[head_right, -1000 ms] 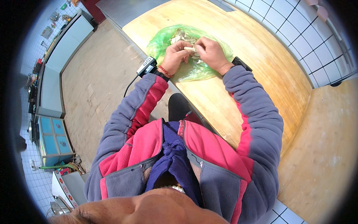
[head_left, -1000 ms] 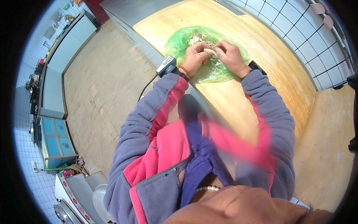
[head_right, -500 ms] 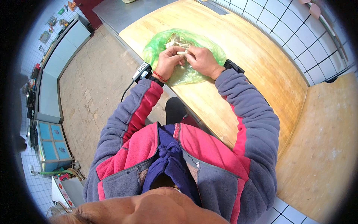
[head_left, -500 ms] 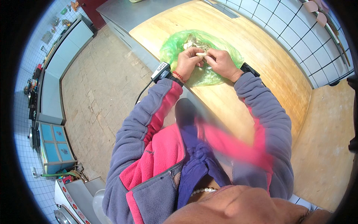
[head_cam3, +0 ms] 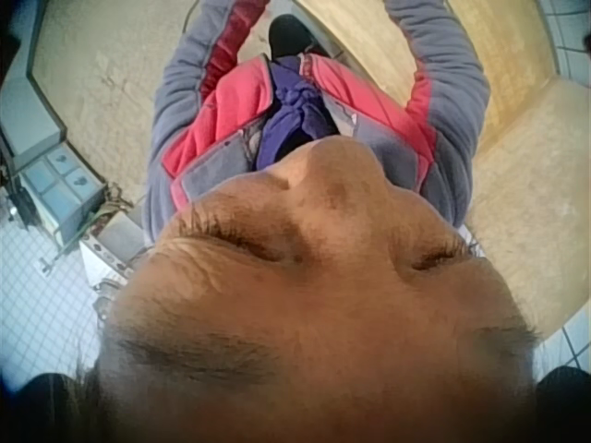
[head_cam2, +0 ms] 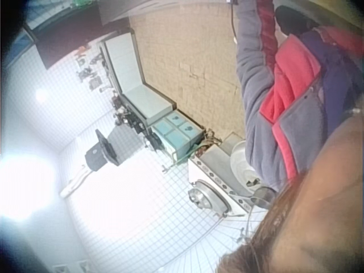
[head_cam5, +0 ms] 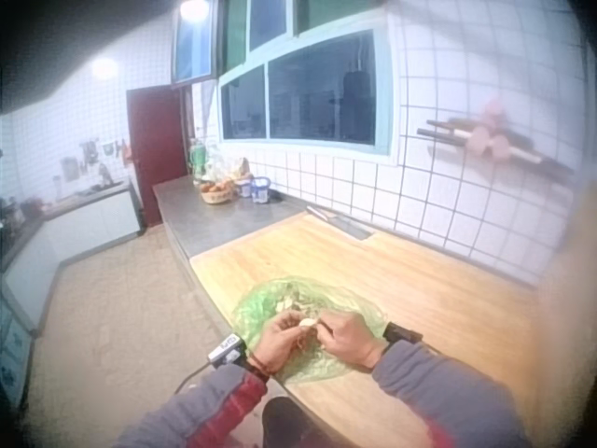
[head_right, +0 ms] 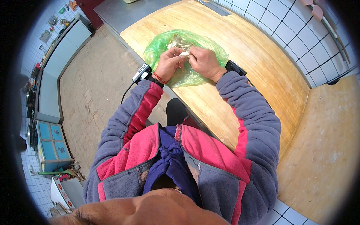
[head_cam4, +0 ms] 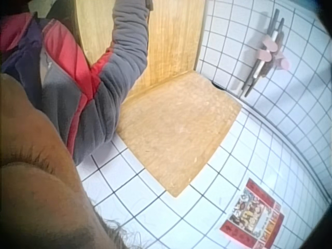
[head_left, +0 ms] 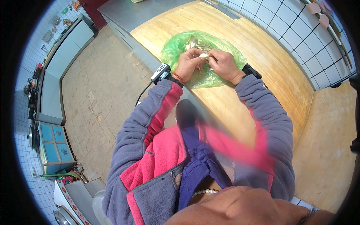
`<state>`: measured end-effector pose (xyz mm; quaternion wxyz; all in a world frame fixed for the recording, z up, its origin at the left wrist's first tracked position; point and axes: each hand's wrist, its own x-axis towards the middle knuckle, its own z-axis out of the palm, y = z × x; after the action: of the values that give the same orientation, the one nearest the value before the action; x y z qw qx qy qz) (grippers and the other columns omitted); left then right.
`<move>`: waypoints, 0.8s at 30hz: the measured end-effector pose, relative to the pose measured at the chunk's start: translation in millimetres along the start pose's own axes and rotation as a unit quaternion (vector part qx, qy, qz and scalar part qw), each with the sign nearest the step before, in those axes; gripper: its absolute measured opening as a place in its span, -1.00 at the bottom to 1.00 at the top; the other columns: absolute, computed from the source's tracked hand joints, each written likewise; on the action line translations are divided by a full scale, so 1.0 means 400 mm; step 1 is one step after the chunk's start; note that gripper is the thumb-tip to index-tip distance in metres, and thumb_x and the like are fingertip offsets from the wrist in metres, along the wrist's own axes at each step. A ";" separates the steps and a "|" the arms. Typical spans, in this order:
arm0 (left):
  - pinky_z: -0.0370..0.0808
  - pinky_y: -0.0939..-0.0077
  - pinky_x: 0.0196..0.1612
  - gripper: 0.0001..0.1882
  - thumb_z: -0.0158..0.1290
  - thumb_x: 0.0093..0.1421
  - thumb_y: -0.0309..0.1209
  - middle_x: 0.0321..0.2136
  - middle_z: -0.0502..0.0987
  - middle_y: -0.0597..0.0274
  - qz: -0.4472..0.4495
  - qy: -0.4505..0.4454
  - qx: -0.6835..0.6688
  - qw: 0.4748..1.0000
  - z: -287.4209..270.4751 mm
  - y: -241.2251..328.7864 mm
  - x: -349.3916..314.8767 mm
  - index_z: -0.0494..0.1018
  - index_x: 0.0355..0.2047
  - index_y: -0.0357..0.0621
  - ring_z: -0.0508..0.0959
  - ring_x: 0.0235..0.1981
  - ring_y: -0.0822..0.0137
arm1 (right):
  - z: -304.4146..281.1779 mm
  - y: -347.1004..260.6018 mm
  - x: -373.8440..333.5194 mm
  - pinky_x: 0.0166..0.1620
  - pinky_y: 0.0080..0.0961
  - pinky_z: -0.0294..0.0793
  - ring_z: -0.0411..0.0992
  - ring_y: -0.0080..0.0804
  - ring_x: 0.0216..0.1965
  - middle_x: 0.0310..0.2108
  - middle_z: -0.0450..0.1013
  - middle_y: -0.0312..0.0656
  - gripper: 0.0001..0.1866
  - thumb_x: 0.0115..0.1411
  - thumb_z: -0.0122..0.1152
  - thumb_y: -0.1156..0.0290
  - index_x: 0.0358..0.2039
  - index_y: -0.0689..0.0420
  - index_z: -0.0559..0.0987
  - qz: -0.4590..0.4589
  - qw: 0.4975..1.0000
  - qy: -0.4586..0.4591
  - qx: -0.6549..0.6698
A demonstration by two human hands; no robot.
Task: The person opens a green plastic bag on a wooden countertop and peels garlic cloves by hand, separating the skins and placing the peeled cloves on the board.
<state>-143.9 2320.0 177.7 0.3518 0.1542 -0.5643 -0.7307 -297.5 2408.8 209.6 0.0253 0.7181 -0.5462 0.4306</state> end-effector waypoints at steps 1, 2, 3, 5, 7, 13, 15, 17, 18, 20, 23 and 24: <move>0.44 0.64 -0.49 -0.85 0.05 0.14 -0.58 -0.49 0.51 0.25 0.000 -0.004 -0.003 1.000 -0.001 0.000 0.000 0.42 -0.25 -0.26 0.48 -0.56 0.48 | 0.000 0.000 0.000 -0.43 -0.21 0.40 0.42 0.02 -0.49 -0.53 0.41 0.00 -0.94 0.06 0.08 0.46 -0.50 0.16 0.46 0.001 1.000 -0.002 -0.002; 0.44 0.63 -0.49 -0.84 0.06 0.13 -0.58 -0.48 0.51 0.26 -0.001 -0.008 -0.005 1.000 -0.001 0.000 0.001 0.42 -0.25 -0.25 0.48 -0.56 0.48 | 0.000 -0.001 0.000 -0.44 -0.21 0.40 0.42 0.02 -0.50 -0.53 0.41 0.01 -0.94 0.05 0.08 0.46 -0.50 0.16 0.46 0.000 1.000 0.000 -0.009; 0.45 0.63 -0.48 -0.85 0.05 0.13 -0.59 -0.48 0.51 0.26 0.000 -0.012 -0.011 1.000 -0.002 -0.001 0.001 0.42 -0.25 -0.25 0.48 -0.56 0.48 | 0.000 -0.002 0.001 -0.44 -0.21 0.40 0.42 0.02 -0.50 -0.54 0.41 0.01 -0.94 0.05 0.07 0.46 -0.51 0.16 0.46 -0.001 1.000 0.001 -0.016; 0.45 0.62 -0.48 -0.85 0.04 0.13 -0.59 -0.47 0.51 0.26 0.002 -0.020 -0.021 1.000 -0.002 -0.002 0.001 0.42 -0.26 -0.23 0.48 -0.56 0.48 | 0.000 -0.003 0.001 -0.45 -0.21 0.40 0.42 0.03 -0.51 -0.55 0.41 0.02 -0.93 0.04 0.07 0.46 -0.52 0.17 0.46 0.007 1.000 0.004 -0.014; 0.45 0.61 -0.48 -0.86 0.04 0.14 -0.58 -0.47 0.51 0.26 -0.008 -0.022 -0.025 0.999 -0.004 0.000 0.001 0.42 -0.26 -0.23 0.48 -0.56 0.47 | 0.002 -0.004 0.001 -0.46 -0.21 0.40 0.42 0.03 -0.52 -0.57 0.41 0.02 -0.92 0.04 0.08 0.45 -0.53 0.18 0.46 0.026 1.000 0.008 0.003; 0.46 0.56 -0.47 -0.85 0.02 0.14 -0.58 -0.45 0.52 0.24 -0.029 -0.030 -0.039 0.998 -0.010 0.004 0.003 0.42 -0.25 -0.22 0.48 -0.56 0.44 | 0.005 0.002 0.001 -0.48 -0.36 0.40 0.43 -0.12 -0.60 -0.62 0.42 0.02 -0.91 0.02 0.10 0.47 -0.53 0.22 0.48 0.093 0.991 -0.006 0.092; 0.46 0.54 -0.46 -0.84 0.02 0.13 -0.59 -0.44 0.52 0.23 -0.032 -0.033 -0.050 0.998 -0.014 0.004 0.005 0.42 -0.24 -0.22 0.48 -0.56 0.43 | 0.009 0.006 0.001 -0.49 -0.39 0.39 0.41 -0.19 -0.62 -0.62 0.41 0.02 -0.91 0.02 0.10 0.48 -0.53 0.23 0.49 0.104 0.988 -0.008 0.114; 0.47 0.53 -0.45 -0.82 0.02 0.13 -0.59 -0.44 0.52 0.22 -0.034 -0.046 -0.068 0.996 -0.019 0.006 0.006 0.42 -0.23 -0.21 0.48 -0.55 0.41 | 0.013 0.008 -0.001 -0.49 -0.41 0.38 0.40 -0.23 -0.63 -0.63 0.41 0.01 -0.91 0.02 0.10 0.49 -0.52 0.24 0.49 0.116 0.983 -0.010 0.141; 0.47 0.52 -0.44 -0.82 0.02 0.12 -0.60 -0.43 0.52 0.22 -0.043 -0.055 -0.086 0.994 -0.024 0.009 0.007 0.42 -0.23 -0.21 0.49 -0.54 0.41 | 0.016 0.009 -0.002 -0.49 -0.41 0.38 0.40 -0.23 -0.63 -0.63 0.41 0.01 -0.91 0.02 0.10 0.49 -0.52 0.24 0.49 0.121 0.980 -0.010 0.155; 0.48 0.50 -0.43 -0.80 0.02 0.11 -0.61 -0.43 0.53 0.21 -0.066 -0.069 -0.113 0.989 -0.029 0.015 0.009 0.43 -0.22 -0.21 0.50 -0.53 0.40 | 0.017 0.014 -0.004 -0.49 -0.41 0.38 0.39 -0.24 -0.63 -0.63 0.41 0.01 -0.91 0.02 0.10 0.49 -0.51 0.24 0.50 0.114 0.981 -0.008 0.156; 0.48 0.50 -0.40 -0.79 0.02 0.10 -0.62 -0.42 0.53 0.18 -0.086 -0.150 -0.156 0.973 -0.026 0.015 -0.001 0.44 -0.22 -0.22 0.51 -0.50 0.39 | 0.016 0.025 -0.002 -0.49 -0.41 0.38 0.40 -0.22 -0.63 -0.63 0.41 0.01 -0.91 0.03 0.11 0.48 -0.51 0.23 0.50 0.087 0.988 -0.009 0.125; 0.48 0.52 -0.39 -0.78 0.01 0.09 -0.65 -0.41 0.54 0.17 -0.096 -0.191 -0.150 0.965 -0.012 0.004 -0.008 0.45 -0.21 -0.23 0.51 -0.49 0.41 | 0.014 0.032 0.003 -0.49 -0.40 0.38 0.40 -0.22 -0.63 -0.63 0.41 0.01 -0.91 0.03 0.11 0.47 -0.51 0.23 0.51 0.087 0.989 -0.014 0.121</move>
<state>-138.0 2318.6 177.2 0.1851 0.0107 -0.4874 -0.8533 -304.3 2400.0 201.2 -0.1072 0.6719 -0.5505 0.4838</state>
